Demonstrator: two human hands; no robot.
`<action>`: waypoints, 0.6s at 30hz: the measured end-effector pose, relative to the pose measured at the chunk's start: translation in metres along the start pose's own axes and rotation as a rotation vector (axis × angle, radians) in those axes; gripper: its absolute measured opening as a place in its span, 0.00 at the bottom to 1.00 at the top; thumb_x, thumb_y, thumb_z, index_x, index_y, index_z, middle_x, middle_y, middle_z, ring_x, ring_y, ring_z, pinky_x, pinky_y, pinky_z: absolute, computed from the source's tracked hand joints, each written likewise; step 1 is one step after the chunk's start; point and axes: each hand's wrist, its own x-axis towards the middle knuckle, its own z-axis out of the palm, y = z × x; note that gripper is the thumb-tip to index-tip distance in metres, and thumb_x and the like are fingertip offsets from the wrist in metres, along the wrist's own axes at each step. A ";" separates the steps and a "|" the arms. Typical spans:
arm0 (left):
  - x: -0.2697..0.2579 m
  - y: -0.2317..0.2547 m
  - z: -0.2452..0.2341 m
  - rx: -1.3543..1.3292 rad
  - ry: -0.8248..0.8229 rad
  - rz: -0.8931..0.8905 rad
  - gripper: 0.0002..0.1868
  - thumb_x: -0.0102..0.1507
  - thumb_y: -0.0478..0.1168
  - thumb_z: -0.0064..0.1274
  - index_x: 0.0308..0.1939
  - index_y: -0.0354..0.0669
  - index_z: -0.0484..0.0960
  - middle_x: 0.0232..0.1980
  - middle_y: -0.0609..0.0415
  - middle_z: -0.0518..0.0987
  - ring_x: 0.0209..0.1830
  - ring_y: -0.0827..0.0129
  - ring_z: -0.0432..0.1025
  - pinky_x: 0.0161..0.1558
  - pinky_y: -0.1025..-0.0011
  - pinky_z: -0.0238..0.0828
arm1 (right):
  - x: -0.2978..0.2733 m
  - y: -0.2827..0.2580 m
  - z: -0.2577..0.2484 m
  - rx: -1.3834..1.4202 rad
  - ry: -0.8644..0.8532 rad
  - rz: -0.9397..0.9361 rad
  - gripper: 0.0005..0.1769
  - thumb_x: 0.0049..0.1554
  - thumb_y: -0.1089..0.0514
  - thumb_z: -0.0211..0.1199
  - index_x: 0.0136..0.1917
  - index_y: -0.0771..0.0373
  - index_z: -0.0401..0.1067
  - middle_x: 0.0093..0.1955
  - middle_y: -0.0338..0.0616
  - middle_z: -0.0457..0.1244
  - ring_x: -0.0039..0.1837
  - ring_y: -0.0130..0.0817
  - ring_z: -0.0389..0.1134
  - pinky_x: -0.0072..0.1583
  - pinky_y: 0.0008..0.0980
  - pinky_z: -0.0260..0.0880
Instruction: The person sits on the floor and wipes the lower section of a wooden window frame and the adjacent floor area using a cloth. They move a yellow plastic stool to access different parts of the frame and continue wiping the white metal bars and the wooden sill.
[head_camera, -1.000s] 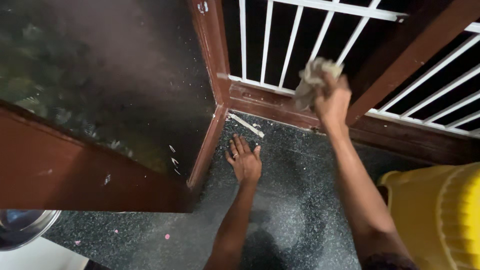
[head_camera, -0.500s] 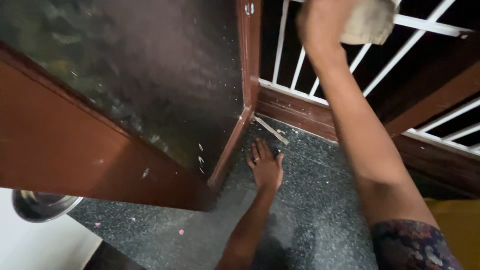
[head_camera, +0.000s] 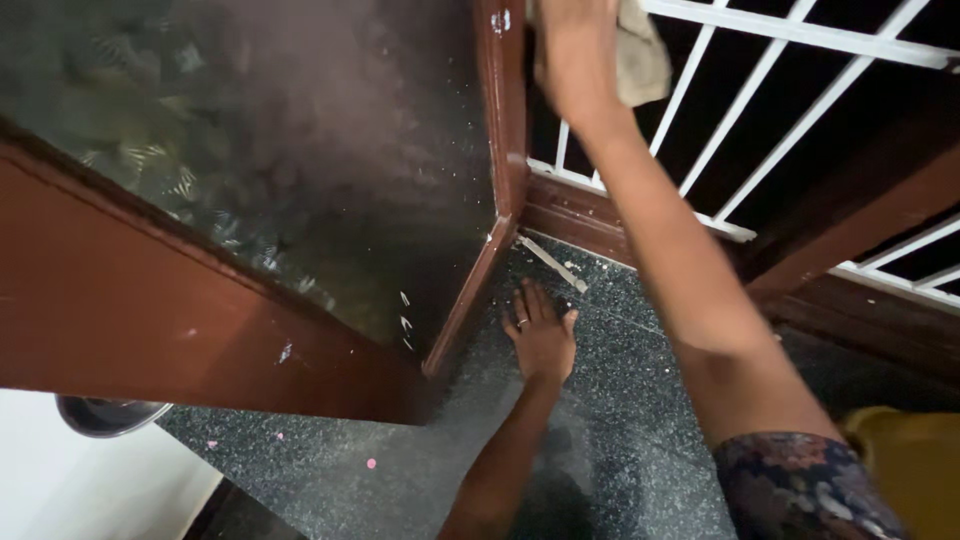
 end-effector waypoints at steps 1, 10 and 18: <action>0.001 0.001 -0.002 -0.004 -0.007 -0.004 0.42 0.71 0.62 0.29 0.78 0.34 0.47 0.83 0.44 0.43 0.81 0.52 0.40 0.73 0.42 0.36 | -0.004 -0.008 -0.006 -0.067 0.079 -0.048 0.40 0.44 0.77 0.62 0.71 0.65 0.68 0.63 0.54 0.68 0.67 0.56 0.63 0.68 0.55 0.61; -0.001 -0.002 -0.005 -0.083 0.032 0.014 0.43 0.70 0.61 0.33 0.78 0.31 0.49 0.83 0.42 0.44 0.82 0.50 0.41 0.73 0.42 0.34 | -0.118 -0.013 0.029 0.004 -0.294 0.004 0.47 0.38 0.80 0.62 0.71 0.59 0.66 0.74 0.53 0.62 0.75 0.61 0.54 0.71 0.58 0.56; -0.003 -0.006 0.000 -0.158 0.060 0.031 0.42 0.72 0.61 0.34 0.77 0.31 0.50 0.84 0.41 0.45 0.83 0.49 0.40 0.75 0.40 0.33 | -0.231 -0.032 0.064 0.284 -0.656 0.418 0.36 0.43 0.76 0.62 0.66 0.61 0.69 0.68 0.61 0.59 0.67 0.58 0.62 0.66 0.49 0.70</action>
